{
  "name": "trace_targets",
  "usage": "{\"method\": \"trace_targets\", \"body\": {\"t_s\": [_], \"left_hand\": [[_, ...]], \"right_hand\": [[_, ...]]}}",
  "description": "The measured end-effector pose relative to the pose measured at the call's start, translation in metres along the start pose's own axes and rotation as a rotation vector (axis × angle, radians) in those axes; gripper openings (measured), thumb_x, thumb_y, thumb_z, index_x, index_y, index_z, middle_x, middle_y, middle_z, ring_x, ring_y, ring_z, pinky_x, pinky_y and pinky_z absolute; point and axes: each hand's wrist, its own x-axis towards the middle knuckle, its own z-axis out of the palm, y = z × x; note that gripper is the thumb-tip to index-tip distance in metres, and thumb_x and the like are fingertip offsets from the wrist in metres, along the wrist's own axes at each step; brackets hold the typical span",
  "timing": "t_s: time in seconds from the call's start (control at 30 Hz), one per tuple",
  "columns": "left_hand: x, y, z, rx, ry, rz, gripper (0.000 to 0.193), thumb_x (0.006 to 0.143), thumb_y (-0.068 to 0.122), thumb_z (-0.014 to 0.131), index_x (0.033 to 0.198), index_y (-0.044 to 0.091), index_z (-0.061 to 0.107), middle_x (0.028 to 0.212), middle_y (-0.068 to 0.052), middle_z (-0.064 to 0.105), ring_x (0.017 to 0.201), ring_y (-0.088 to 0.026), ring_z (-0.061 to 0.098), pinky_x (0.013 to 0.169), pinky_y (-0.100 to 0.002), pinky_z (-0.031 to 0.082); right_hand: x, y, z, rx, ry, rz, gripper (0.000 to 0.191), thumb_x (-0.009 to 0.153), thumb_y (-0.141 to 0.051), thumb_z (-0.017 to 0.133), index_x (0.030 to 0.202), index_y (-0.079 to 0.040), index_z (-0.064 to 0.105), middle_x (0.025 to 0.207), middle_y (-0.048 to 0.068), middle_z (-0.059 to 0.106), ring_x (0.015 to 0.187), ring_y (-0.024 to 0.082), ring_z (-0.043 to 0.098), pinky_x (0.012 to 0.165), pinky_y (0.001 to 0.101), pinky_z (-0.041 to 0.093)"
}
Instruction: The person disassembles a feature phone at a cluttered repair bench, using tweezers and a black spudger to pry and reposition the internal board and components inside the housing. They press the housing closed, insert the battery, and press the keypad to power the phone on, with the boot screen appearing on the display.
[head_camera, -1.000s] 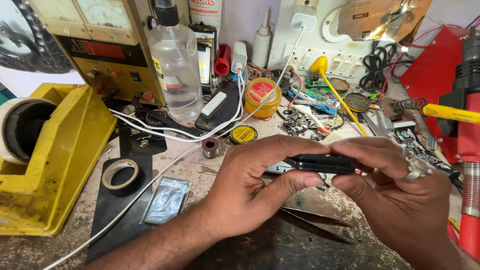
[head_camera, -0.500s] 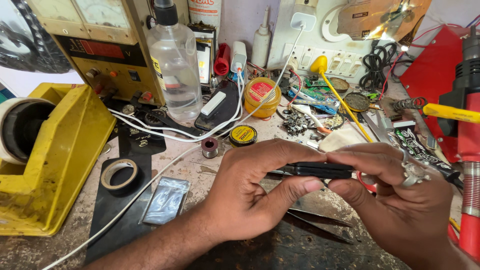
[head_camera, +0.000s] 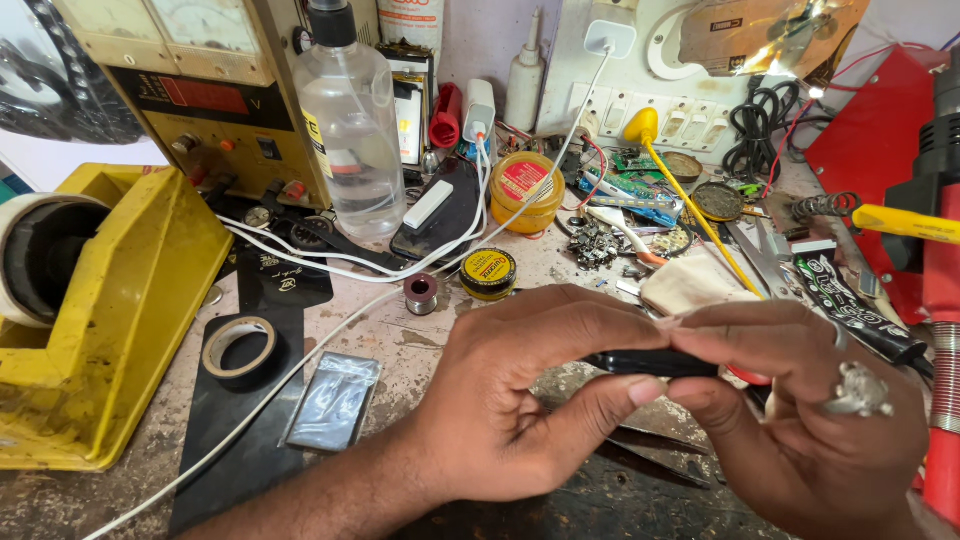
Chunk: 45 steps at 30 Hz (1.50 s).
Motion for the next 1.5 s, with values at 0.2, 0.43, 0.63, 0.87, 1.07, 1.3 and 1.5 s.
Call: {"method": "trace_targets", "body": {"t_s": [0.2,0.43,0.63,0.87,1.07,1.3,1.5], "left_hand": [[0.002,0.002,0.001,0.047,0.007,0.029,0.026,0.102,0.014,0.072,0.127,0.006,0.068,0.121,-0.011,0.076,0.110,-0.023,0.078,0.099,-0.032,0.061],[0.003,-0.015,-0.007,0.136,-0.010,-0.013,0.034,0.103,0.019,0.073,0.135,0.007,0.068,0.120,-0.010,0.077,0.110,-0.022,0.078,0.097,-0.034,0.062],[0.001,-0.013,-0.004,0.414,-0.007,0.111,0.032,0.101,0.019,0.074,0.130,0.008,0.068,0.106,-0.010,0.076,0.095,-0.026,0.077,0.085,-0.037,0.061],[-0.002,-0.006,-0.002,0.561,-0.016,0.189,0.034,0.096,0.016,0.075,0.127,0.006,0.068,0.102,-0.010,0.075,0.095,-0.029,0.075,0.081,-0.041,0.059],[0.001,-0.007,-0.002,0.470,0.009,0.139,0.034,0.099,0.024,0.076,0.127,0.007,0.069,0.112,-0.010,0.076,0.100,-0.028,0.077,0.087,-0.039,0.060],[0.007,-0.016,-0.017,0.163,-0.055,-0.022,0.032,0.102,0.023,0.074,0.129,0.008,0.071,0.122,-0.010,0.078,0.109,-0.021,0.081,0.094,-0.033,0.064],[0.003,-0.015,-0.012,0.208,-0.043,0.049,0.026,0.104,0.021,0.073,0.127,0.009,0.070,0.122,-0.007,0.077,0.114,-0.020,0.078,0.098,-0.030,0.062]], "right_hand": [[-0.002,0.001,-0.002,-0.121,0.019,-0.036,0.026,0.085,-0.009,0.079,0.107,-0.001,0.068,0.103,0.012,0.074,0.093,0.015,0.073,0.081,0.0265,0.058],[0.001,0.006,-0.001,0.270,0.097,0.323,0.027,0.097,-0.011,0.065,0.121,0.001,0.059,0.119,0.014,0.074,0.091,0.016,0.067,0.079,0.0253,0.056],[0.011,-0.001,-0.001,0.013,-0.065,0.063,0.042,0.090,-0.017,0.073,0.125,0.001,0.058,0.121,0.014,0.067,0.108,0.021,0.068,0.091,0.0304,0.057],[0.012,-0.008,0.001,-0.151,-0.075,-0.038,0.025,0.088,-0.013,0.077,0.111,-0.006,0.069,0.112,0.010,0.074,0.105,0.018,0.075,0.091,0.0288,0.060],[0.010,0.000,-0.001,-0.025,-0.054,0.008,0.020,0.096,-0.008,0.070,0.115,-0.004,0.065,0.116,0.011,0.072,0.114,0.020,0.073,0.097,0.0302,0.060],[0.014,0.012,-0.001,0.245,0.021,0.163,0.019,0.107,-0.010,0.053,0.126,-0.005,0.056,0.125,0.011,0.069,0.120,0.020,0.068,0.110,0.0324,0.054],[0.013,0.000,-0.004,-0.377,-0.030,0.058,0.030,0.086,-0.016,0.081,0.114,-0.009,0.074,0.121,0.010,0.072,0.081,0.011,0.064,0.064,0.0223,0.047]]}}
